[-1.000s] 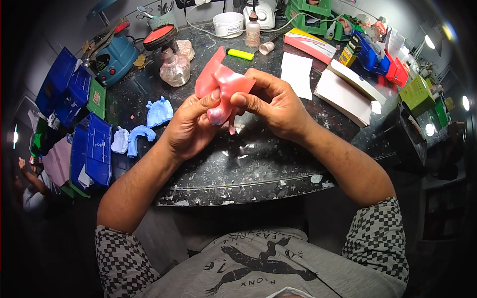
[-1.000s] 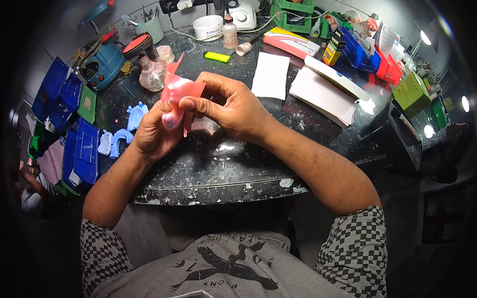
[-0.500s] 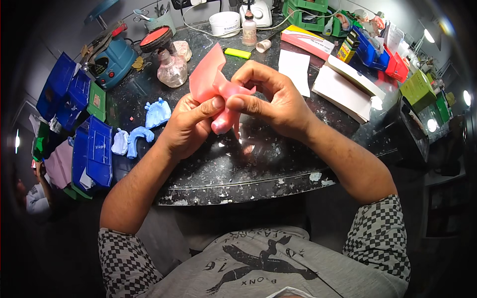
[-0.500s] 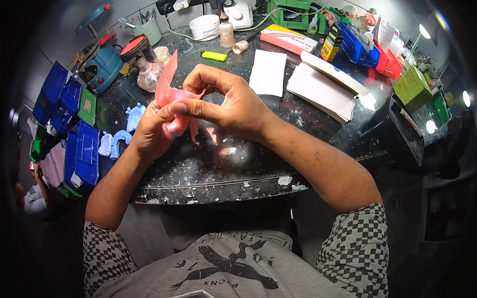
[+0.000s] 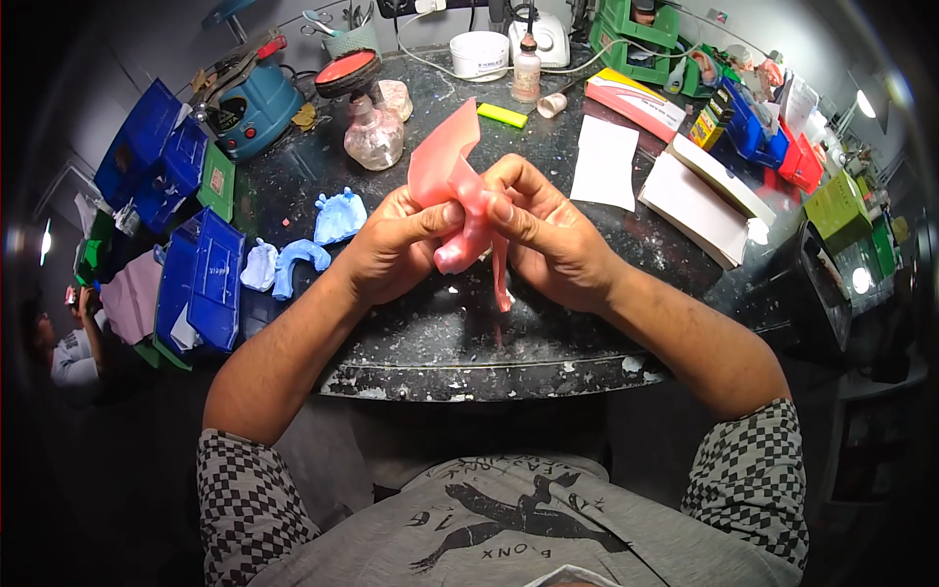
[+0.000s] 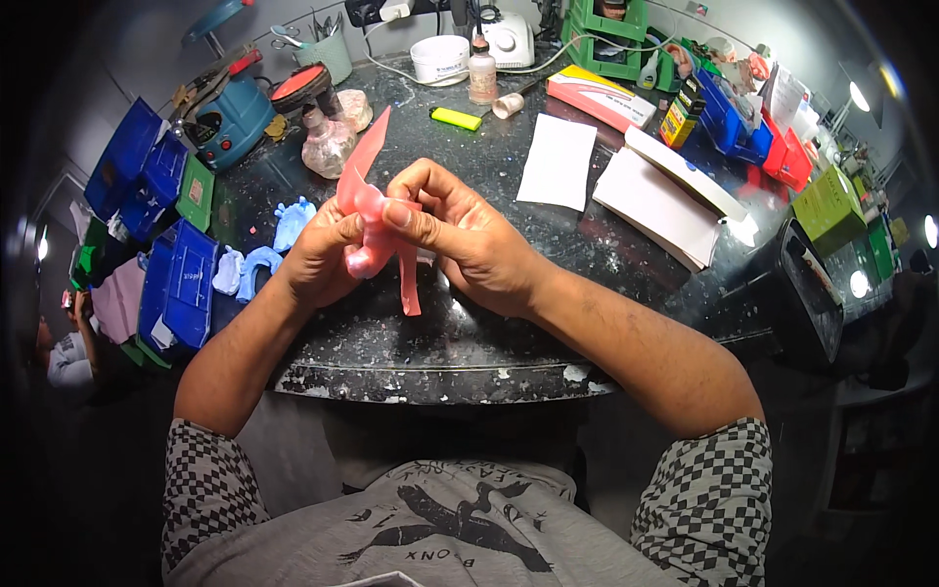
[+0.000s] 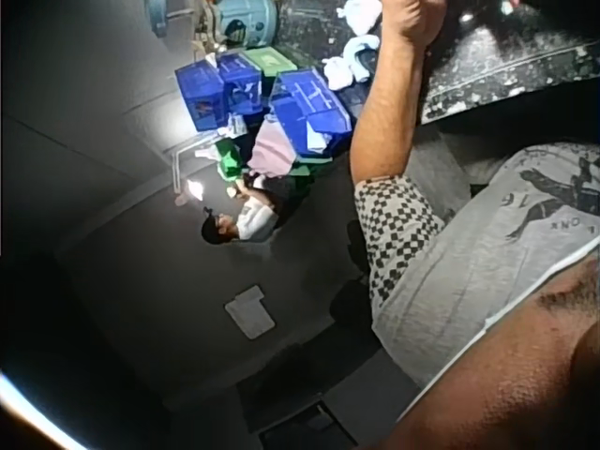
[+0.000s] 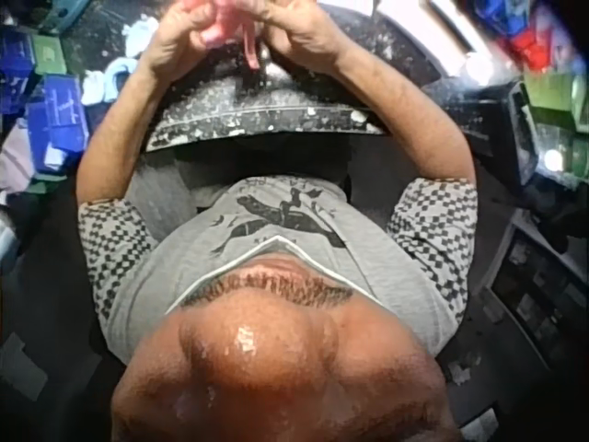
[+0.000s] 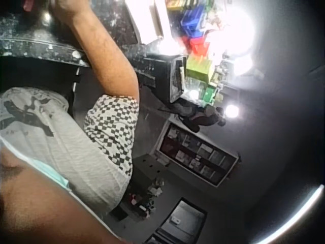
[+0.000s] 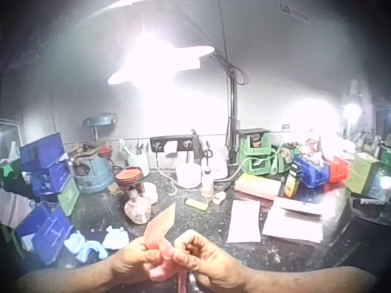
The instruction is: The person shapes a pink wax sheet over a dental cast by hand, pressing it into place and trimming excess pieces using a sculpting tool.
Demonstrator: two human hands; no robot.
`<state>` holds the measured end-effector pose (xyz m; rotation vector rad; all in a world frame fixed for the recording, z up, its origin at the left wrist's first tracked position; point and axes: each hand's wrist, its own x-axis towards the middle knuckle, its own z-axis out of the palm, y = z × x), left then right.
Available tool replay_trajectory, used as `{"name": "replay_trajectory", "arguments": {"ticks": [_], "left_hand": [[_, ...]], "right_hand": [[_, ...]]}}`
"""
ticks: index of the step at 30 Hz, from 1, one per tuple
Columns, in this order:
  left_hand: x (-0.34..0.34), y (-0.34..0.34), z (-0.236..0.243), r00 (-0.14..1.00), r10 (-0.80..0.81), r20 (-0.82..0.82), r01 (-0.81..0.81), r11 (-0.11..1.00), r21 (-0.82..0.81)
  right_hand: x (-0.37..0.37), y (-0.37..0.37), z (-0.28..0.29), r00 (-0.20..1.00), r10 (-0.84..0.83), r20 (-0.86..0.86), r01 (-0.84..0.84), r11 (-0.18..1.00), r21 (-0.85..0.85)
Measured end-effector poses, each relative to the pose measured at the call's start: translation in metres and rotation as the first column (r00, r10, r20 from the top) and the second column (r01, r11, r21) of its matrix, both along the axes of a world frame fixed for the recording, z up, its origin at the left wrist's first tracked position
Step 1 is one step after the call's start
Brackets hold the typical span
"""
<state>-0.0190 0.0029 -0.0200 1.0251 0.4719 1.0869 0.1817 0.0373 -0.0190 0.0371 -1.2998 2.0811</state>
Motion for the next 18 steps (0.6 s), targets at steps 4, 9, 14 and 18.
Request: {"name": "replay_trajectory", "arguments": {"ticks": [4, 9, 14, 18], "left_hand": [[-0.007, 0.001, 0.002, 0.991, -0.13, 0.019, 0.131, 0.991, -0.011], [-0.014, 0.004, -0.001, 0.99, -0.138, -0.028, 0.137, 0.99, -0.024], [-0.011, 0.003, 0.009, 0.983, -0.172, -0.059, 0.168, 0.984, -0.057], [-0.021, 0.003, -0.002, 0.98, -0.182, -0.079, 0.177, 0.982, -0.069]], "right_hand": [[-0.002, -0.004, 0.005, 0.996, -0.089, 0.009, 0.088, 0.994, 0.062], [0.001, -0.005, 0.008, 0.99, -0.117, 0.083, 0.107, 0.987, 0.12], [0.008, -0.001, 0.01, 0.987, -0.096, 0.126, 0.077, 0.986, 0.148], [0.011, 0.001, 0.016, 0.97, -0.127, 0.208, 0.069, 0.962, 0.263]]}}
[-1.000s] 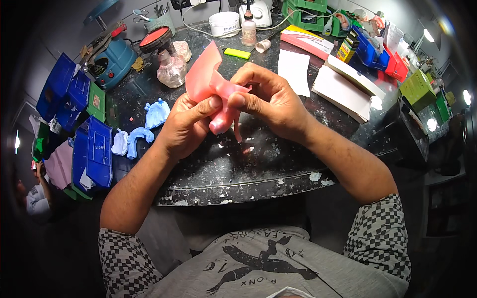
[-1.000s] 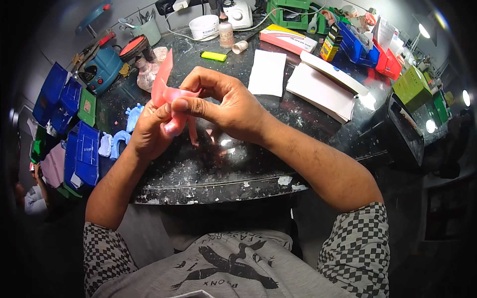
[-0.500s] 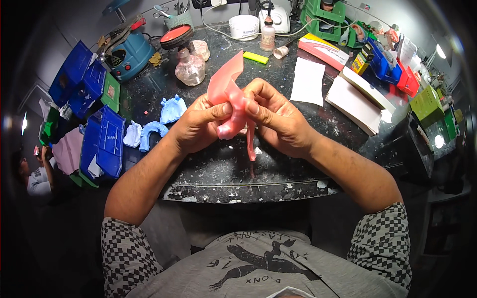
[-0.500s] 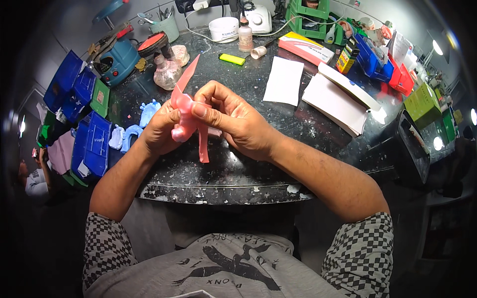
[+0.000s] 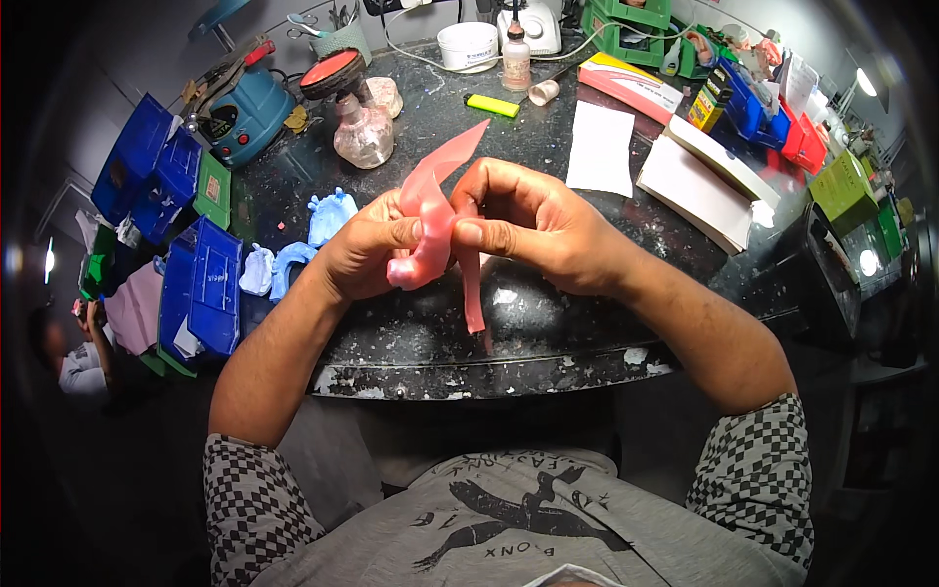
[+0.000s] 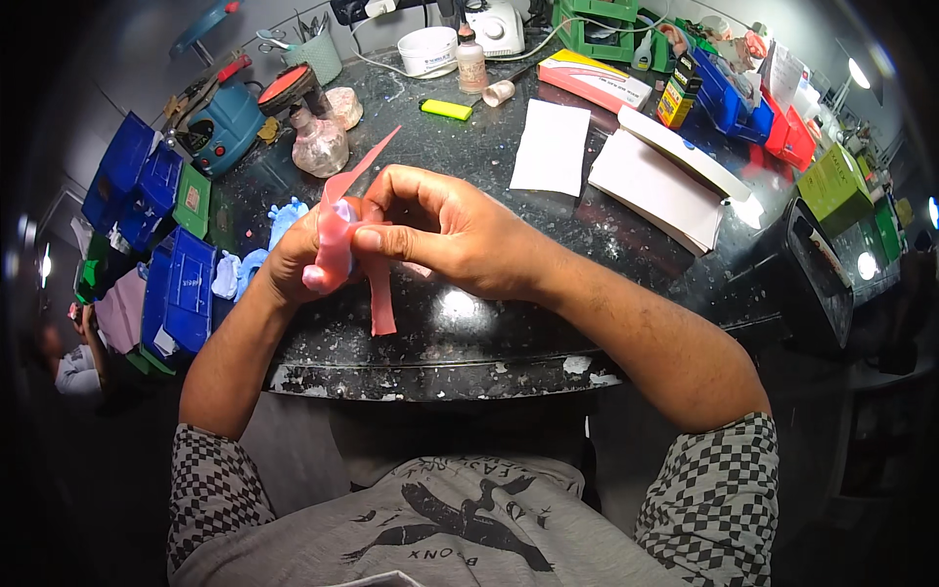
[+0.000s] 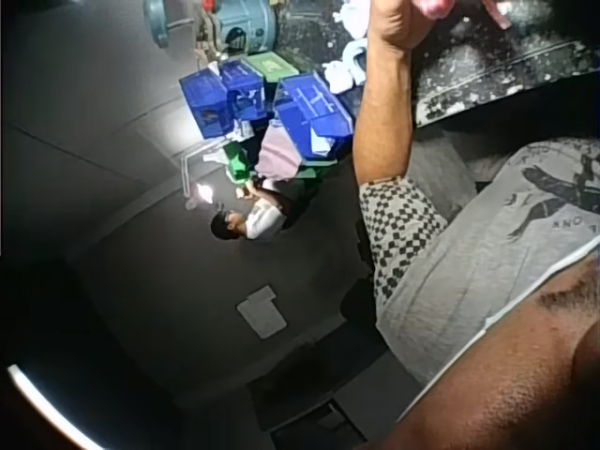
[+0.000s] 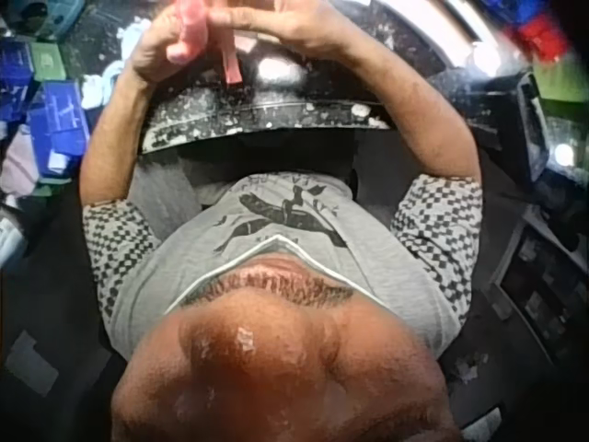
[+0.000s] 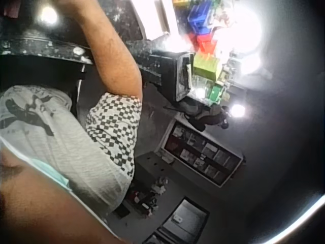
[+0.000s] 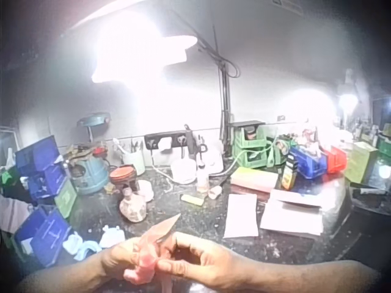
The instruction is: The person shapes a pink wax sheet over a dental cast by hand, pressing it into place and trimming excess pieces using a sculpting tool.
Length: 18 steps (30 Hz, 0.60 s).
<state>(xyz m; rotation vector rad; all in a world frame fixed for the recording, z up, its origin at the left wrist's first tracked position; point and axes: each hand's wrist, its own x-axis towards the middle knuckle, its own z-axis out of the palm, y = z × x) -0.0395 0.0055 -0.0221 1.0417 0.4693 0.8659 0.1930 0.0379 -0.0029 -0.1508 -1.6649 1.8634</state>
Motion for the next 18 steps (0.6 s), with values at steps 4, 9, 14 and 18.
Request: {"name": "replay_trajectory", "arguments": {"ticks": [4, 9, 14, 18], "left_hand": [[0.004, -0.002, 0.006, 0.995, -0.008, -0.099, 0.005, 1.0, -0.028], [0.019, -0.003, 0.022, 0.996, -0.068, -0.05, 0.072, 0.993, 0.097], [0.021, 0.008, 0.012, 0.885, 0.446, -0.13, -0.419, 0.887, 0.194], [0.019, 0.007, 0.01, 0.89, 0.426, -0.166, -0.381, 0.892, 0.245]], "right_hand": [[0.012, 0.021, 0.01, 0.956, -0.29, 0.046, 0.184, 0.712, 0.677], [0.024, 0.056, -0.009, 0.846, -0.531, 0.055, 0.23, 0.455, 0.86], [0.019, 0.041, 0.001, 0.844, -0.517, 0.147, 0.379, 0.766, 0.518], [0.009, 0.026, 0.004, 0.939, -0.339, 0.054, 0.333, 0.938, 0.095]]}}
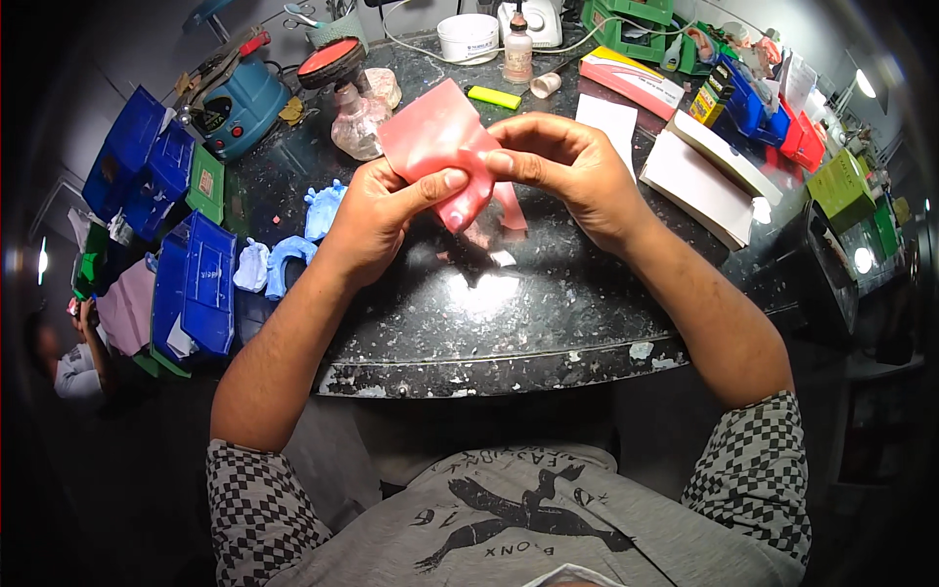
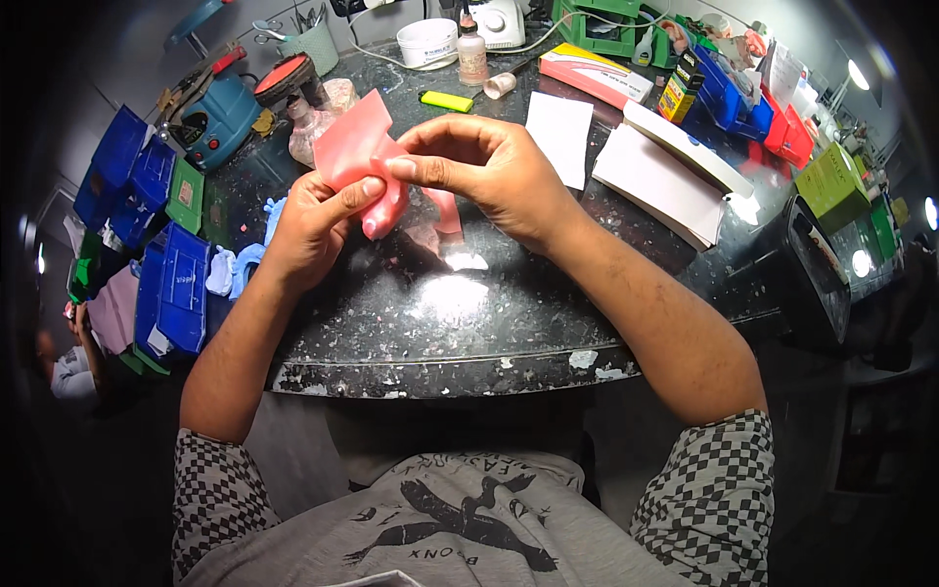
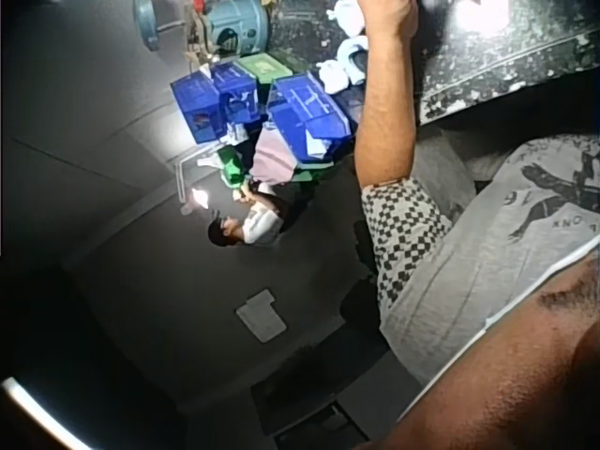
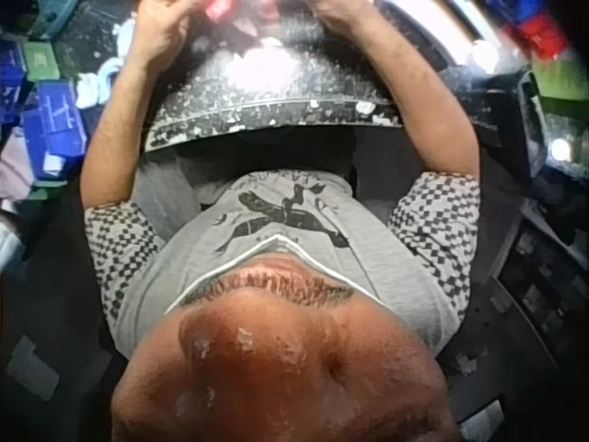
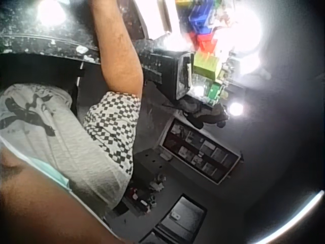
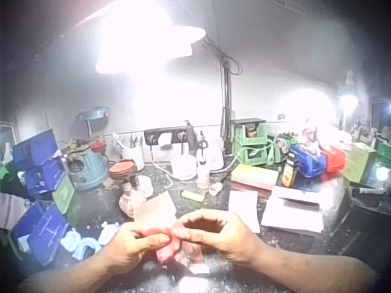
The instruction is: The person shapes a pink wax sheet over a dental cast by hand, pressing it into place and trimming excess pieces using a sculpting tool.
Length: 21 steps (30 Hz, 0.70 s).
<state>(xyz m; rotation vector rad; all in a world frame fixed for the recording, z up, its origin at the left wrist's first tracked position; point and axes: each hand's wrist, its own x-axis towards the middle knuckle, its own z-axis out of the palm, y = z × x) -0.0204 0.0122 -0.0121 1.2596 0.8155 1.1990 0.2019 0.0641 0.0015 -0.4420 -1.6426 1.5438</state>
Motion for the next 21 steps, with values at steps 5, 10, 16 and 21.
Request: {"name": "replay_trajectory", "arguments": {"ticks": [5, 10, 16, 21], "left_hand": [[0.006, -0.007, 0.004, 0.979, -0.162, 0.128, 0.171, 0.984, -0.06], [0.004, -0.009, 0.003, 0.951, -0.242, 0.192, 0.259, 0.963, -0.071], [0.008, -0.011, 0.006, 0.972, -0.193, 0.132, 0.207, 0.973, -0.101], [0.008, -0.01, 0.011, 0.986, -0.128, -0.107, 0.123, 0.991, -0.053]], "right_hand": [[0.0, -0.001, -0.011, 0.923, 0.241, -0.299, -0.309, 0.928, -0.207], [-0.01, -0.009, -0.017, 0.878, 0.282, -0.387, -0.392, 0.888, -0.242], [-0.016, -0.01, -0.024, 0.851, 0.301, -0.43, -0.452, 0.836, -0.311], [0.003, 0.01, -0.015, 0.821, 0.465, -0.33, -0.568, 0.718, -0.401]]}}
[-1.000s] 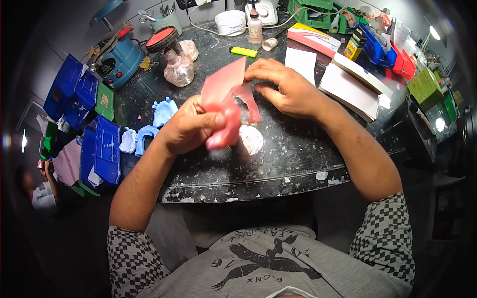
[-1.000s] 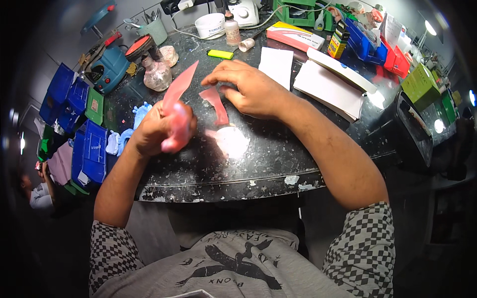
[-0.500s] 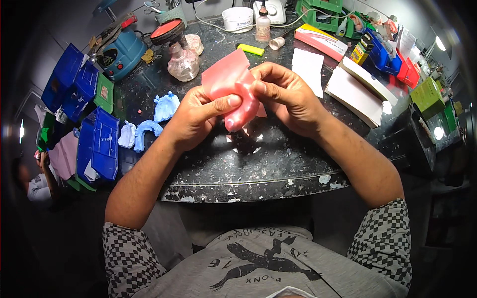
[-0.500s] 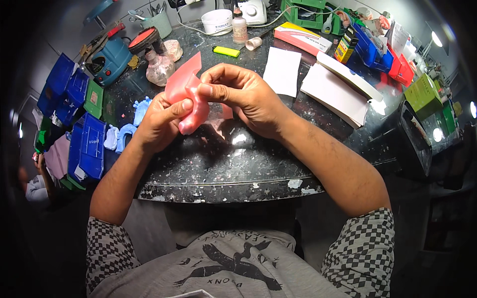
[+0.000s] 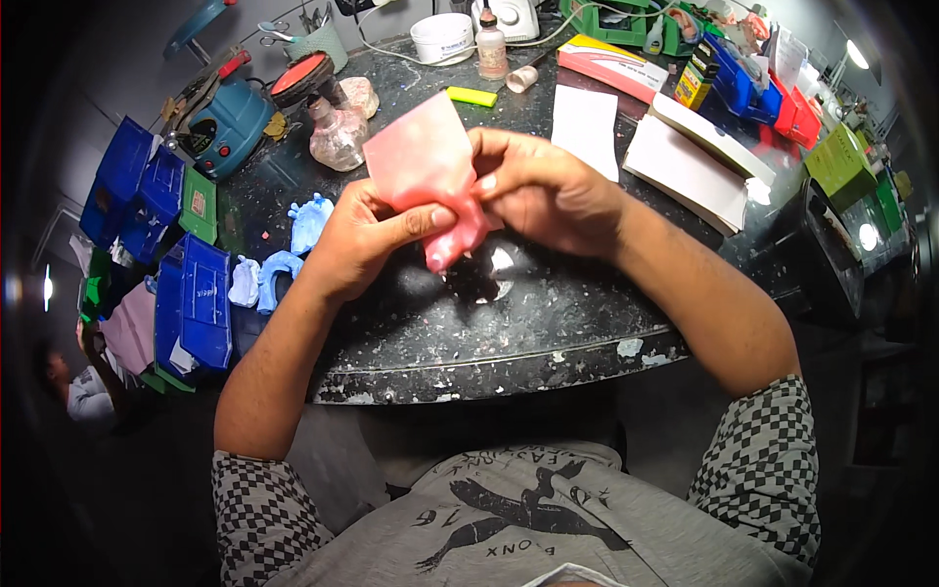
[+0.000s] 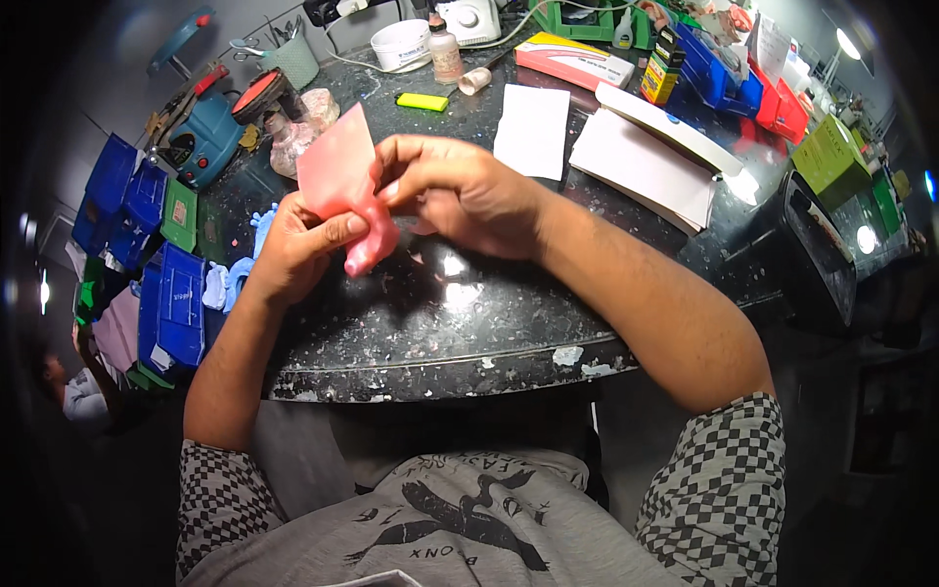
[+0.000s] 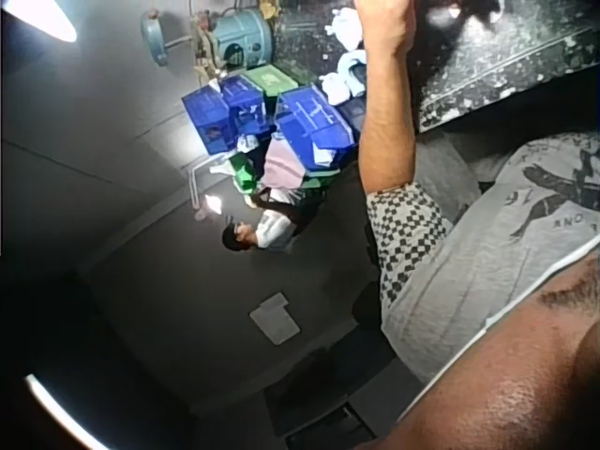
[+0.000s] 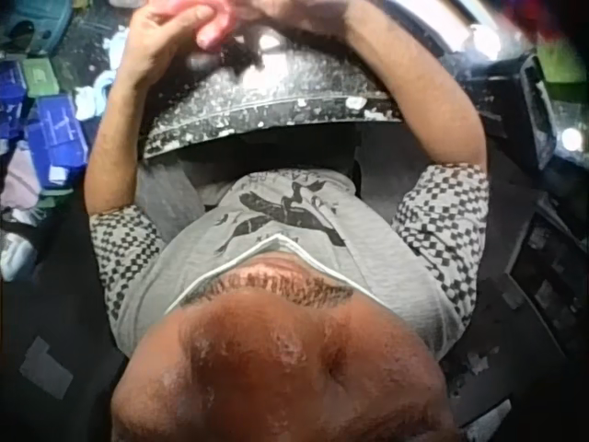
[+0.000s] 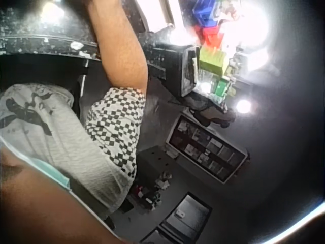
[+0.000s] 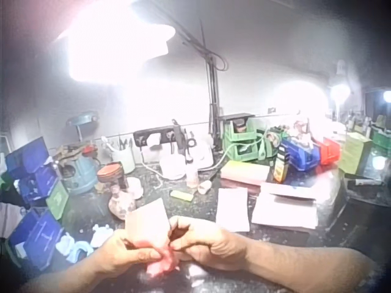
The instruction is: The person shapes a pink wax sheet over a dental cast by hand, pressing it into place and trimming excess pieces using a sculpting tool.
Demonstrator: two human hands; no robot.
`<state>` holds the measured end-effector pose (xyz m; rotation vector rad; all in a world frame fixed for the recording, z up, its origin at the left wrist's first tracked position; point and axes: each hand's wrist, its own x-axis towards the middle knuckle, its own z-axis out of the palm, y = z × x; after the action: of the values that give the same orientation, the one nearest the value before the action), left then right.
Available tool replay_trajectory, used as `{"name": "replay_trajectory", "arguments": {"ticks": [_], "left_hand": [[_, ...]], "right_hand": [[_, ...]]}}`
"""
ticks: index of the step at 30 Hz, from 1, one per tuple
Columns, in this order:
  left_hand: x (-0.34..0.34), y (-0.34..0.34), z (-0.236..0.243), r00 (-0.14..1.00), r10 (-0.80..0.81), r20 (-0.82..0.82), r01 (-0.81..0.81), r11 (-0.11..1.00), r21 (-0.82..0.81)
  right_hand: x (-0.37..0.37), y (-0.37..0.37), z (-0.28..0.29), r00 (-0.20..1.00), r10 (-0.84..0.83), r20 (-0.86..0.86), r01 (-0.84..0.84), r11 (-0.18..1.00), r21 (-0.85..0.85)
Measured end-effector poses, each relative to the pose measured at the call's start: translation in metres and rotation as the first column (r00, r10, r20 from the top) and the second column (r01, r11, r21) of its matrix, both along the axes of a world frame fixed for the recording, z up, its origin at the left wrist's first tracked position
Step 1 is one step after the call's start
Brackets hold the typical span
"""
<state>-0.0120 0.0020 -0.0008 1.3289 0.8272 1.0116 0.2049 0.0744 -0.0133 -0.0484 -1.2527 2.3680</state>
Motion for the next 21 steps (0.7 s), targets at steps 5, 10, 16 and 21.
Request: {"name": "replay_trajectory", "arguments": {"ticks": [5, 10, 16, 21], "left_hand": [[0.007, -0.002, 0.004, 0.986, 0.136, -0.096, -0.123, 0.984, 0.126], [0.005, -0.002, 0.006, 0.996, 0.076, -0.038, -0.071, 0.991, 0.118], [0.005, -0.005, 0.001, 0.996, 0.074, 0.05, -0.081, 0.983, 0.166], [-0.001, -0.007, -0.002, 0.994, 0.059, 0.092, -0.07, 0.99, 0.119]], "right_hand": [[0.0, -0.001, 0.008, 0.894, -0.412, 0.177, 0.34, 0.88, 0.332], [-0.004, -0.005, 0.003, 0.945, -0.327, -0.001, 0.32, 0.924, 0.209], [-0.011, -0.015, -0.004, 0.978, -0.203, -0.054, 0.207, 0.974, 0.092], [-0.02, -0.029, -0.005, 0.993, -0.111, -0.034, 0.111, 0.994, -0.002]]}}
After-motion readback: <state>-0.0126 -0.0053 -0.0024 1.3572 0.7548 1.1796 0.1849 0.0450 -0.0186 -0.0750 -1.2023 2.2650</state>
